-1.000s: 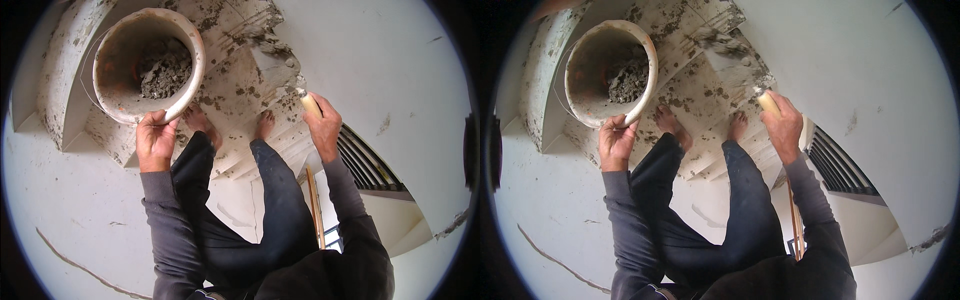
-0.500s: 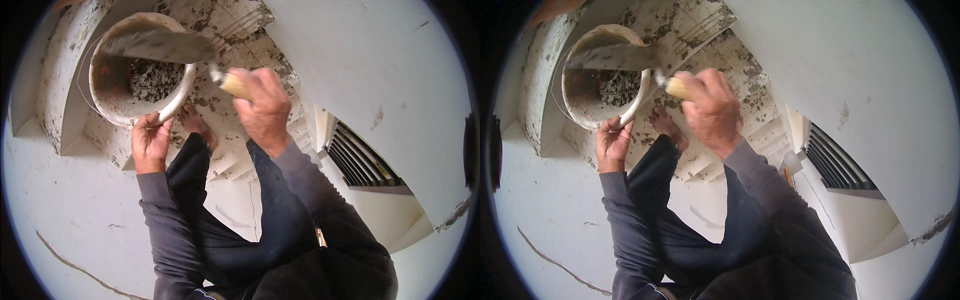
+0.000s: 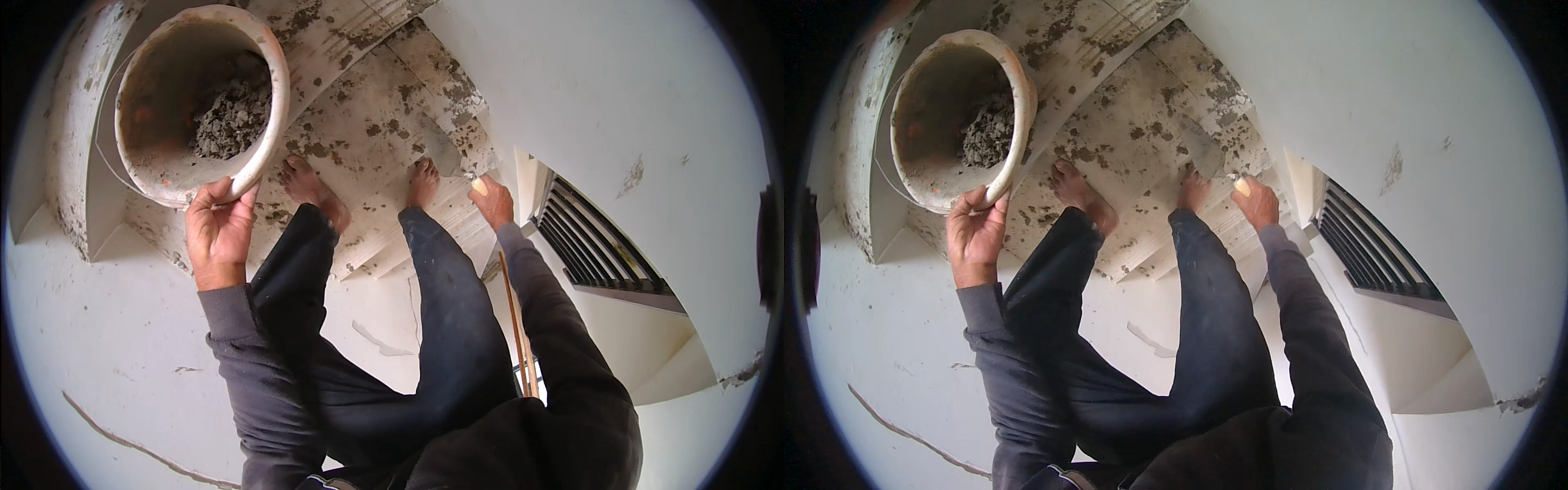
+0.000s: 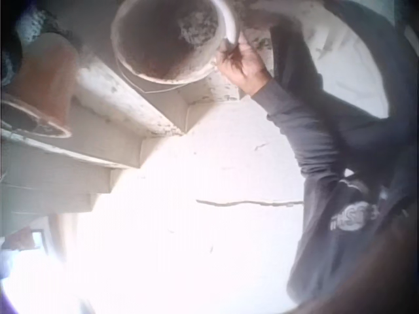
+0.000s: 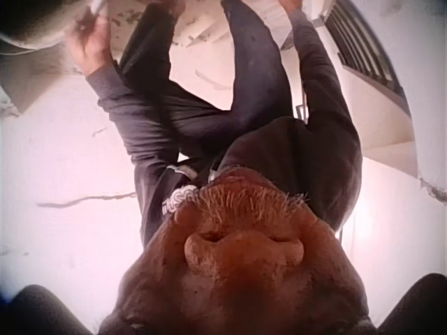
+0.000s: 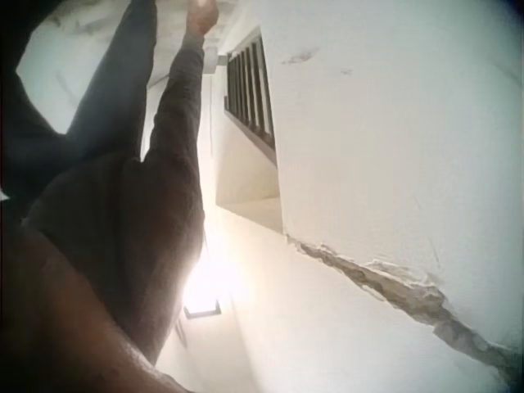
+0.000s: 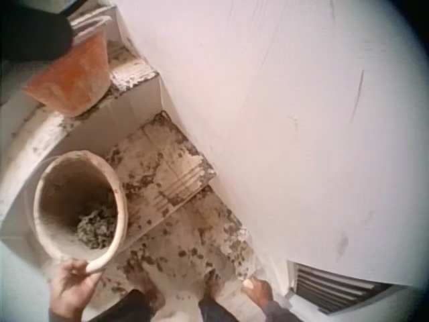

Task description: The person applies mortar to concrete stairs using a trowel, taking the material from a bucket.

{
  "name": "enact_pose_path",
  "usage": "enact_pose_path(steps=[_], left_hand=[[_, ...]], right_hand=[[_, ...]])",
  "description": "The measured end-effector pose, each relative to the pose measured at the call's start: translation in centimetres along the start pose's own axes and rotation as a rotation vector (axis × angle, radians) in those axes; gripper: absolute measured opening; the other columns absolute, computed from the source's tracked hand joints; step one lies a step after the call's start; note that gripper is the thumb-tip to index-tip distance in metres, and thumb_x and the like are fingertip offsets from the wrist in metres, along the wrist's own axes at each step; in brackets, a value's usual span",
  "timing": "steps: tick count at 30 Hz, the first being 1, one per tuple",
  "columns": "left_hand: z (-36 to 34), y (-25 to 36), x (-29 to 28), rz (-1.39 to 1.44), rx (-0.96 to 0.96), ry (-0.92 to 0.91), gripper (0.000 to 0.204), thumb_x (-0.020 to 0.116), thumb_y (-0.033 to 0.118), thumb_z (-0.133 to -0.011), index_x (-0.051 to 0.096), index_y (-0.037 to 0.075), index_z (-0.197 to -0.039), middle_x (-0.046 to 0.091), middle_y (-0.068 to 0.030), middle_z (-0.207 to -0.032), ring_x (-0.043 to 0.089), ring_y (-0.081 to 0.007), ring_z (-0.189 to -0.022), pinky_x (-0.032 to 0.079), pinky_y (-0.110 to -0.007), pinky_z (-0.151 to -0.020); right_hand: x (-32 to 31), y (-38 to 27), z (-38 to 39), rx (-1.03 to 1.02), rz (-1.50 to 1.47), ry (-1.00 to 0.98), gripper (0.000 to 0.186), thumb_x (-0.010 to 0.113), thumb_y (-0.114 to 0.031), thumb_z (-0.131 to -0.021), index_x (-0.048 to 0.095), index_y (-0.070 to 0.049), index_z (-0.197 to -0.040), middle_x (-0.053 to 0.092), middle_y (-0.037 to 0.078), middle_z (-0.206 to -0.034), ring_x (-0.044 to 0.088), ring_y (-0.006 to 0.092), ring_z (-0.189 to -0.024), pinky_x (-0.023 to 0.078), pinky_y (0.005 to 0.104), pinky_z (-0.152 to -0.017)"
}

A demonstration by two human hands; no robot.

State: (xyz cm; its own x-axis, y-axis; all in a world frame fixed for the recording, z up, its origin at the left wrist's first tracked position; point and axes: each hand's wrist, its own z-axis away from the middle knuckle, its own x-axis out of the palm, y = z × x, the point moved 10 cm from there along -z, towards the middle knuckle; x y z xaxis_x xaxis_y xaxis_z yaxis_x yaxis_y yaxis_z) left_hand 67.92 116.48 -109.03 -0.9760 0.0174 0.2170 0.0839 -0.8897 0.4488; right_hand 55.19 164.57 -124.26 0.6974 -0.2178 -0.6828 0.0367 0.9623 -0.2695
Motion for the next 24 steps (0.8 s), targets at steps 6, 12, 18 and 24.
enact_pose_path(steps=[6, 12, 18, 24], left_hand=[[-0.1, 0.5, 0.2, -0.059, -0.025, -0.018, 0.008, 0.050, -0.008, -0.085, 0.046, -0.012, -0.091, 0.051, -0.0241, -0.106, 0.055, -0.0389, -0.106, 0.044, -0.054, -0.101], [0.2, 0.7, 0.7, -0.037, -0.021, -0.032, 0.008, 0.049, -0.009, -0.086, 0.044, -0.014, -0.091, 0.051, -0.0243, -0.104, 0.055, -0.0386, -0.106, 0.044, -0.054, -0.102], [0.3, 0.6, 0.9, -0.045, -0.029, -0.068, 0.009, 0.049, -0.009, -0.087, 0.044, -0.014, -0.092, 0.051, -0.0239, -0.103, 0.055, -0.0386, -0.106, 0.044, -0.054, -0.102], [-0.3, 0.8, 0.0, -0.080, -0.064, -0.059, 0.017, 0.049, -0.006, -0.088, 0.045, -0.017, -0.100, 0.052, -0.0290, -0.113, 0.052, -0.0410, -0.113, 0.046, -0.047, -0.102]], right_hand=[[0.0, 2.4, -4.5, -0.024, 0.143, 0.013, 0.033, 0.066, -0.034, -0.076, 0.059, -0.007, -0.093, 0.065, 0.021, -0.085, 0.062, 0.0414, -0.083, 0.048, 0.0503, -0.074], [-1.1, 3.1, -5.9, -0.120, 0.179, 0.014, 0.035, 0.068, -0.035, -0.076, 0.060, -0.008, -0.097, 0.067, 0.019, -0.085, 0.063, 0.0387, -0.083, 0.049, 0.0481, -0.074], [-3.8, 4.1, -7.0, -0.045, 0.214, 0.042, 0.035, 0.068, -0.034, -0.076, 0.061, -0.008, -0.098, 0.066, 0.021, -0.087, 0.062, 0.0400, -0.085, 0.048, 0.0487, -0.075], [-5.6, 4.4, -6.8, -0.060, 0.158, 0.121, 0.034, 0.065, -0.035, -0.077, 0.060, -0.005, -0.094, 0.065, 0.023, -0.086, 0.062, 0.0418, -0.084, 0.048, 0.0497, -0.074]])
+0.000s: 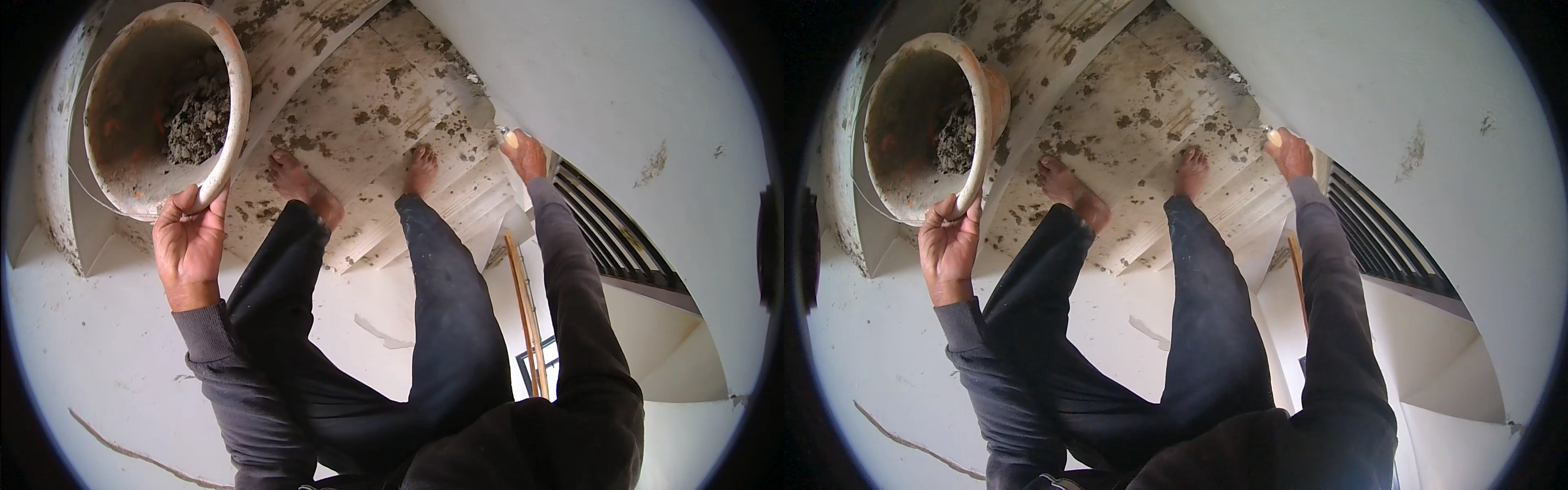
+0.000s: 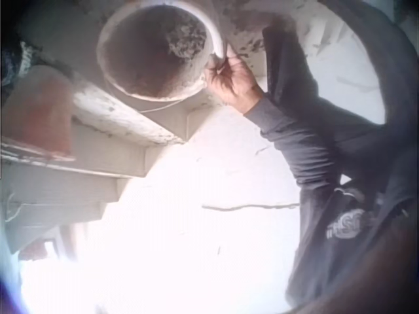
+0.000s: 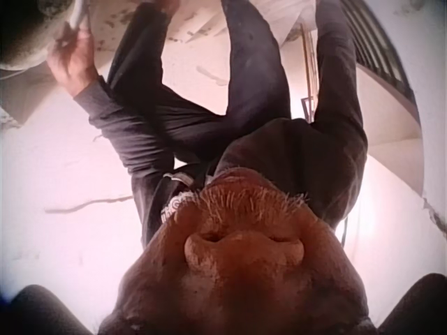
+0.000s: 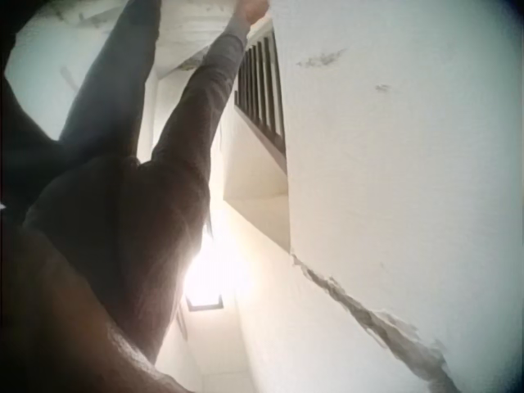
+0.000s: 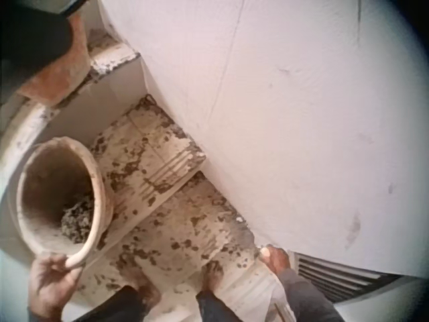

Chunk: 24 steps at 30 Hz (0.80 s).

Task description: The person applies mortar to concrete stairs using a trowel, taking the material from a bucket.

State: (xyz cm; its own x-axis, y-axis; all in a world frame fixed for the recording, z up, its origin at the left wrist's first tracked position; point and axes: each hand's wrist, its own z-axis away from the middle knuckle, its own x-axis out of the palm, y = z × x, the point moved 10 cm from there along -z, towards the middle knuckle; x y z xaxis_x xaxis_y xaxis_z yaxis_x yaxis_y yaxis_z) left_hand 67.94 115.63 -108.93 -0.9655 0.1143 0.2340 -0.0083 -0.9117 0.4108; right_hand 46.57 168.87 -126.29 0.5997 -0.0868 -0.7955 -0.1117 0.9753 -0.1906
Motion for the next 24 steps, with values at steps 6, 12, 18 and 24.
enact_pose_path(steps=[6, 12, 18, 24], left_hand=[[-0.2, -0.1, -0.1, 0.029, 0.011, 0.021, 0.014, 0.050, -0.007, -0.087, 0.044, -0.016, -0.097, 0.051, -0.0280, -0.110, 0.051, -0.0415, -0.113, 0.046, -0.048, -0.102], [0.4, -0.1, 0.6, 0.030, 0.047, 0.028, 0.006, 0.048, -0.008, -0.087, 0.045, -0.013, -0.091, 0.051, -0.0247, -0.105, 0.054, -0.0398, -0.107, 0.044, -0.055, -0.101], [0.7, -0.6, 0.7, 0.040, 0.062, 0.061, 0.006, 0.048, -0.009, -0.087, 0.046, -0.012, -0.091, 0.052, -0.0225, -0.101, 0.056, -0.0382, -0.104, 0.045, -0.056, -0.100], [0.9, -0.3, 0.9, 0.023, 0.075, 0.049, 0.005, 0.049, -0.009, -0.086, 0.047, -0.011, -0.089, 0.052, -0.0214, -0.101, 0.057, -0.0370, -0.102, 0.046, -0.055, -0.099]], right_hand=[[1.0, -4.5, -0.1, -0.063, 0.011, -0.002, 0.031, 0.066, -0.031, -0.078, 0.059, -0.005, -0.092, 0.065, 0.023, -0.085, 0.062, 0.0410, -0.083, 0.048, 0.0505, -0.074], [1.0, -3.9, -0.8, 0.150, -0.117, 0.098, 0.034, 0.071, -0.032, -0.076, 0.058, -0.004, -0.091, 0.065, 0.022, -0.085, 0.061, 0.0414, -0.085, 0.047, 0.0509, -0.074], [1.9, -5.3, 1.9, 0.211, -0.170, 0.195, 0.032, 0.072, -0.029, -0.075, 0.056, -0.004, -0.087, 0.064, 0.022, -0.081, 0.060, 0.0429, -0.081, 0.046, 0.0511, -0.071], [1.9, -8.0, 3.0, 0.162, -0.348, 0.201, 0.032, 0.070, -0.029, -0.074, 0.056, -0.003, -0.085, 0.063, 0.023, -0.079, 0.059, 0.0436, -0.078, 0.045, 0.0508, -0.067]])
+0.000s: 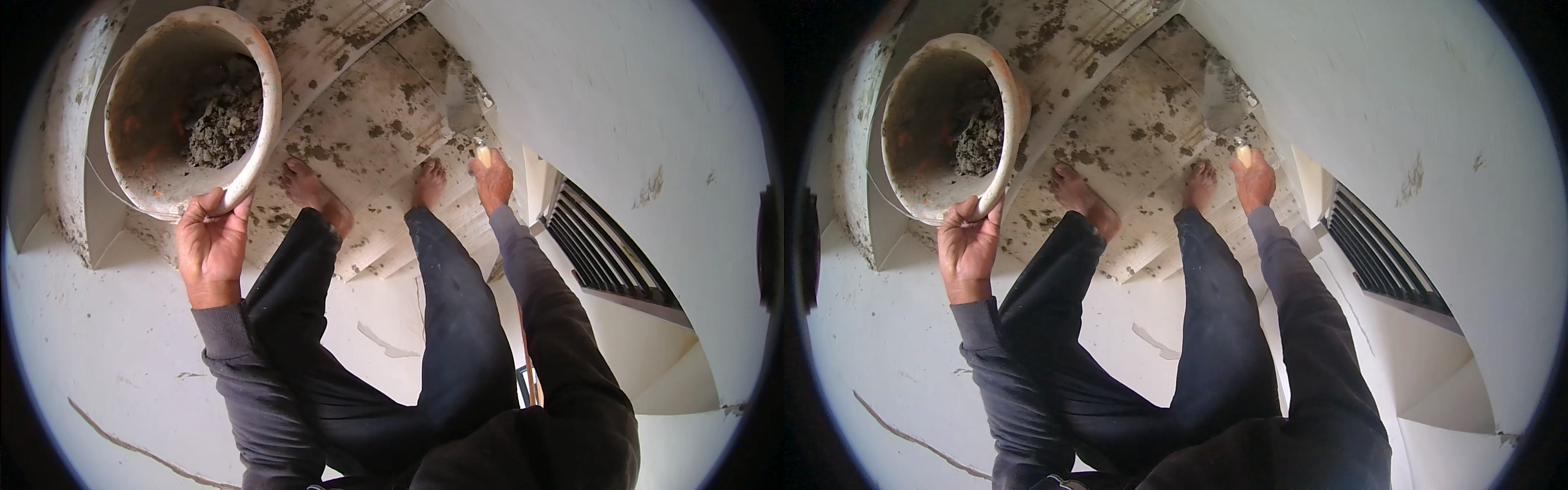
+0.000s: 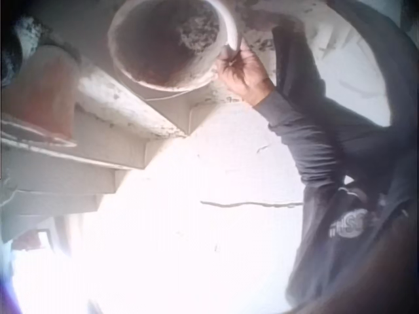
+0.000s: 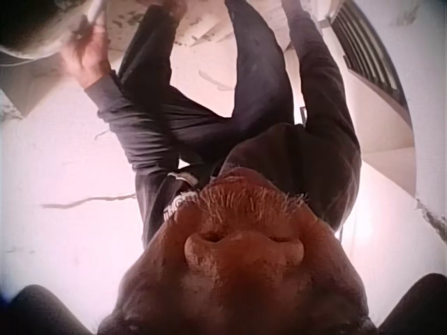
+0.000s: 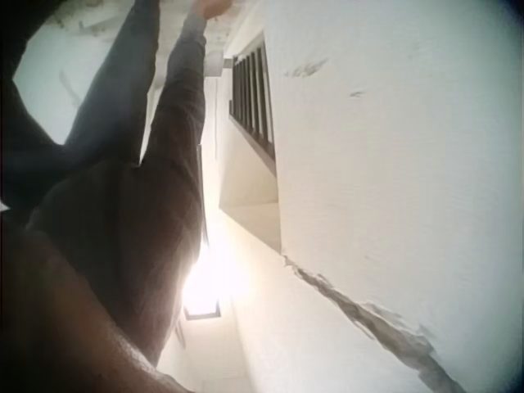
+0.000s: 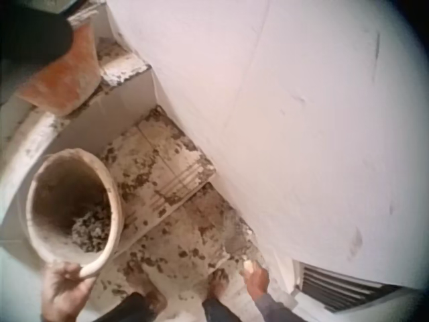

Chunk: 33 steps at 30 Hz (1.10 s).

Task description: The person applies mortar to concrete stairs using a trowel, taking the material from a bucket.

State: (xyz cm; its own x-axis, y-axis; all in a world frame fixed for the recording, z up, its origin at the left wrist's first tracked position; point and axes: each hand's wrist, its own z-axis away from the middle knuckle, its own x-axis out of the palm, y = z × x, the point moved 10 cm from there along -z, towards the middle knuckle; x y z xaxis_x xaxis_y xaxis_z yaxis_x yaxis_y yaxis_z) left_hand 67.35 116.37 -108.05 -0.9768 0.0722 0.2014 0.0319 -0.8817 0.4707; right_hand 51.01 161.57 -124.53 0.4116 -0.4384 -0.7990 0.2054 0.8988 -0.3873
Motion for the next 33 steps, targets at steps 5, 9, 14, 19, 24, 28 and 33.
enact_pose_path(steps=[5, 9, 14, 19, 24, 28, 33], left_hand=[[0.0, -0.2, 0.0, 0.003, 0.005, 0.031, 0.005, 0.048, -0.009, -0.085, 0.047, -0.012, -0.089, 0.052, -0.0223, -0.101, 0.056, -0.0379, -0.102, 0.045, -0.056, -0.100], [0.3, -0.3, 0.3, 0.016, 0.011, 0.019, 0.006, 0.048, -0.010, -0.085, 0.047, -0.013, -0.089, 0.051, -0.0236, -0.103, 0.055, -0.0390, -0.103, 0.044, -0.056, -0.101], [0.2, -0.5, 0.5, 0.024, 0.013, 0.004, 0.007, 0.048, -0.010, -0.084, 0.047, -0.013, -0.090, 0.051, -0.0240, -0.104, 0.055, -0.0390, -0.104, 0.044, -0.056, -0.100], [0.6, -0.3, 0.3, 0.001, 0.018, 0.039, 0.008, 0.048, -0.009, -0.084, 0.047, -0.013, -0.091, 0.052, -0.0238, -0.104, 0.055, -0.0384, -0.103, 0.046, -0.054, -0.099], [0.3, -0.4, 0.2, -0.002, -0.015, 0.015, 0.008, 0.048, -0.009, -0.085, 0.047, -0.013, -0.091, 0.052, -0.0243, -0.104, 0.055, -0.0390, -0.104, 0.046, -0.054, -0.099], [0.4, -0.8, 0.7, 0.036, -0.021, 0.004, 0.007, 0.047, -0.009, -0.085, 0.046, -0.013, -0.091, 0.052, -0.0248, -0.105, 0.055, -0.0396, -0.105, 0.046, -0.054, -0.099], [0.5, -0.4, 0.6, 0.026, 0.000, 0.022, 0.007, 0.047, -0.009, -0.085, 0.046, -0.013, -0.090, 0.052, -0.0249, -0.105, 0.055, -0.0396, -0.105, 0.045, -0.055, -0.099]], right_hand=[[1.3, -5.1, -1.9, -0.121, -0.060, -0.085, 0.032, 0.068, -0.029, -0.074, 0.056, -0.002, -0.086, 0.063, 0.024, -0.080, 0.059, 0.0440, -0.077, 0.044, 0.0508, -0.067], [2.4, -9.4, -5.6, -0.187, -0.034, -0.097, 0.033, 0.066, -0.029, -0.076, 0.058, 0.001, -0.089, 0.063, 0.025, -0.083, 0.060, 0.0442, -0.081, 0.046, 0.0503, -0.072], [2.5, -10.9, -7.6, -0.217, 0.059, -0.114, 0.031, 0.064, -0.026, -0.078, 0.058, 0.002, -0.089, 0.064, 0.024, -0.084, 0.064, 0.0368, -0.076, 0.051, 0.0453, -0.067], [5.9, -7.4, -2.8, 0.460, -0.789, -0.444, 0.021, 0.057, -0.020, -0.085, 0.057, -0.002, -0.095, 0.056, 0.008, -0.070, 0.053, 0.0149, -0.051, 0.042, 0.0298, -0.039], [7.0, -9.5, -1.4, 0.457, -0.814, -0.563, 0.019, 0.056, -0.020, -0.086, 0.054, -0.003, -0.096, 0.053, 0.006, -0.068, 0.050, 0.0149, -0.050, 0.041, 0.0305, -0.039], [7.0, -10.6, -4.4, 0.443, -0.896, -0.562, 0.018, 0.056, -0.020, -0.087, 0.052, -0.004, -0.094, 0.053, 0.006, -0.068, 0.051, 0.0155, -0.052, 0.042, 0.0312, -0.041], [7.7, -10.9, -1.9, 0.488, -1.059, -0.587, 0.018, 0.054, -0.022, -0.088, 0.050, -0.005, -0.092, 0.052, 0.006, -0.070, 0.050, 0.0152, -0.053, 0.042, 0.0325, -0.042]])
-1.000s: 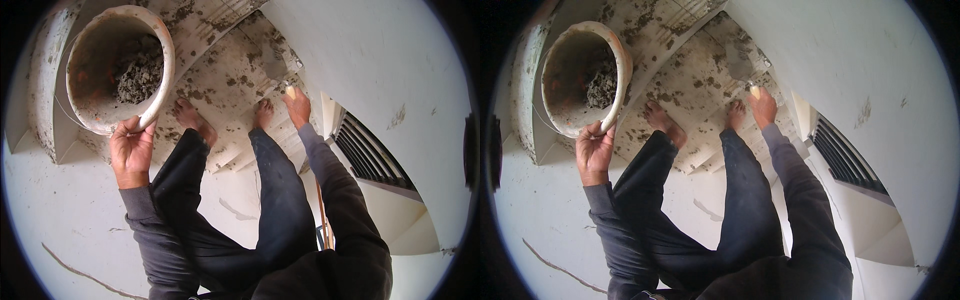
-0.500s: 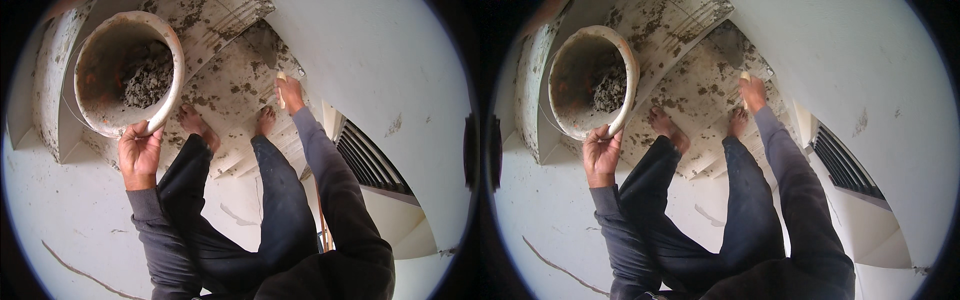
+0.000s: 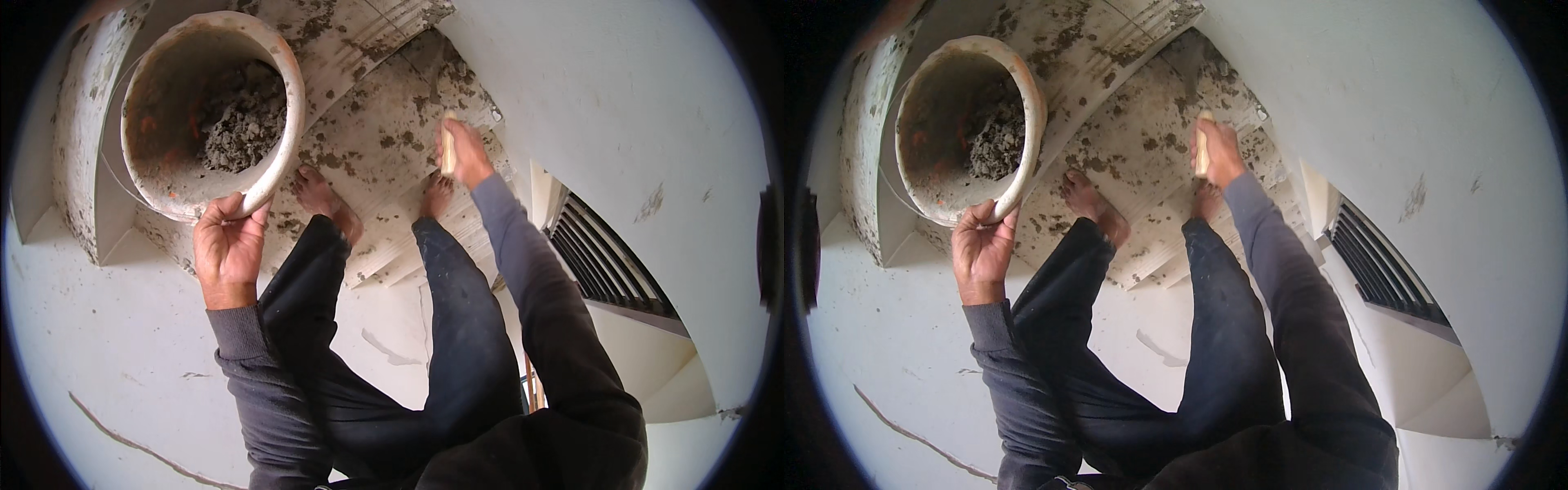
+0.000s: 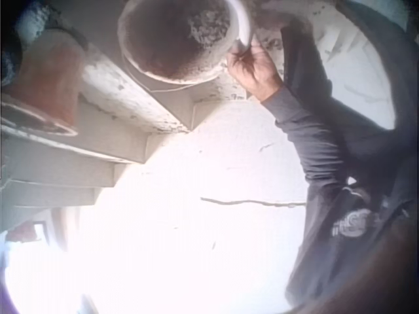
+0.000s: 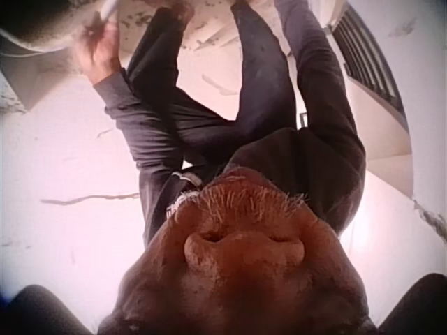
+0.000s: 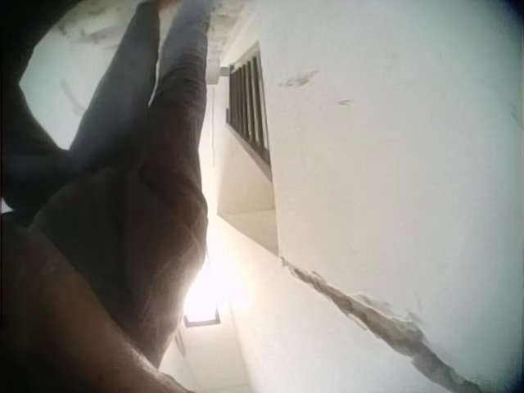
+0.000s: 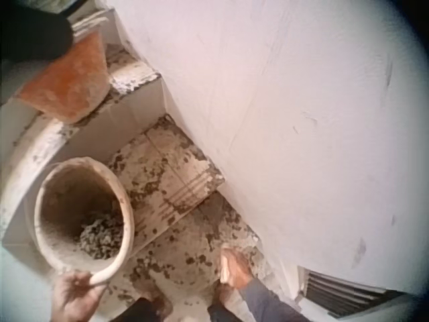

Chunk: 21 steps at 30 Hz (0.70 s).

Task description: The person applies mortar to concrete stairs using a trowel, taking the material from a bucket.

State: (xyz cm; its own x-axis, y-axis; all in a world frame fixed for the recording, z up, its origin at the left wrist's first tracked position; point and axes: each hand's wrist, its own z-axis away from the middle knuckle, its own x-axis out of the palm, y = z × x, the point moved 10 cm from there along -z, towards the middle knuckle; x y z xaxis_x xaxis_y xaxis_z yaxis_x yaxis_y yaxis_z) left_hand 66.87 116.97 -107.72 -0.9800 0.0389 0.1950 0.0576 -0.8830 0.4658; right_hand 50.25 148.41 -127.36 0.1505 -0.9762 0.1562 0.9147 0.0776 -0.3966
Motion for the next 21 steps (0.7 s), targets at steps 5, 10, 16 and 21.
enact_pose_path(steps=[5, 10, 16, 21], left_hand=[[-0.3, 0.0, -0.5, -0.015, -0.009, 0.010, 0.007, 0.048, -0.008, -0.085, 0.046, -0.013, -0.090, 0.052, -0.0244, -0.105, 0.055, -0.0396, -0.105, 0.045, -0.055, -0.099], [-0.3, -0.2, -0.2, -0.003, -0.024, -0.010, 0.010, 0.048, -0.008, -0.085, 0.046, -0.013, -0.093, 0.052, -0.0256, -0.108, 0.055, -0.0403, -0.106, 0.045, -0.055, -0.099], [0.1, 0.1, 0.0, -0.016, -0.040, -0.014, 0.010, 0.048, -0.009, -0.085, 0.045, -0.014, -0.094, 0.052, -0.0256, -0.107, 0.054, -0.0406, -0.107, 0.045, -0.053, -0.101], [0.0, 0.1, -0.1, -0.024, -0.023, -0.016, 0.010, 0.047, -0.008, -0.085, 0.046, -0.014, -0.093, 0.052, -0.0269, -0.108, 0.054, -0.0402, -0.107, 0.045, -0.055, -0.100]], right_hand=[[0.5, 1.4, 1.4, 0.025, -0.010, 0.013, 0.018, 0.054, -0.024, -0.089, 0.051, -0.006, -0.092, 0.051, 0.006, -0.069, 0.049, 0.0154, -0.053, 0.042, 0.0315, -0.044], [-0.6, 0.0, -0.5, 0.008, 0.019, 0.045, 0.019, 0.054, -0.023, -0.088, 0.051, -0.006, -0.095, 0.052, 0.006, -0.070, 0.049, 0.0152, -0.052, 0.041, 0.0311, -0.043], [-6.7, 1.9, 0.1, -0.036, 0.339, 0.283, 0.024, 0.059, -0.026, -0.083, 0.056, -0.004, -0.093, 0.057, 0.011, -0.073, 0.054, 0.0186, -0.057, 0.044, 0.0340, -0.046], [-10.9, -1.2, -0.2, -0.424, 0.999, 0.574, 0.037, 0.068, -0.032, -0.073, 0.061, -0.001, -0.093, 0.063, 0.026, -0.091, 0.059, 0.0445, -0.089, 0.045, 0.0508, -0.079]])
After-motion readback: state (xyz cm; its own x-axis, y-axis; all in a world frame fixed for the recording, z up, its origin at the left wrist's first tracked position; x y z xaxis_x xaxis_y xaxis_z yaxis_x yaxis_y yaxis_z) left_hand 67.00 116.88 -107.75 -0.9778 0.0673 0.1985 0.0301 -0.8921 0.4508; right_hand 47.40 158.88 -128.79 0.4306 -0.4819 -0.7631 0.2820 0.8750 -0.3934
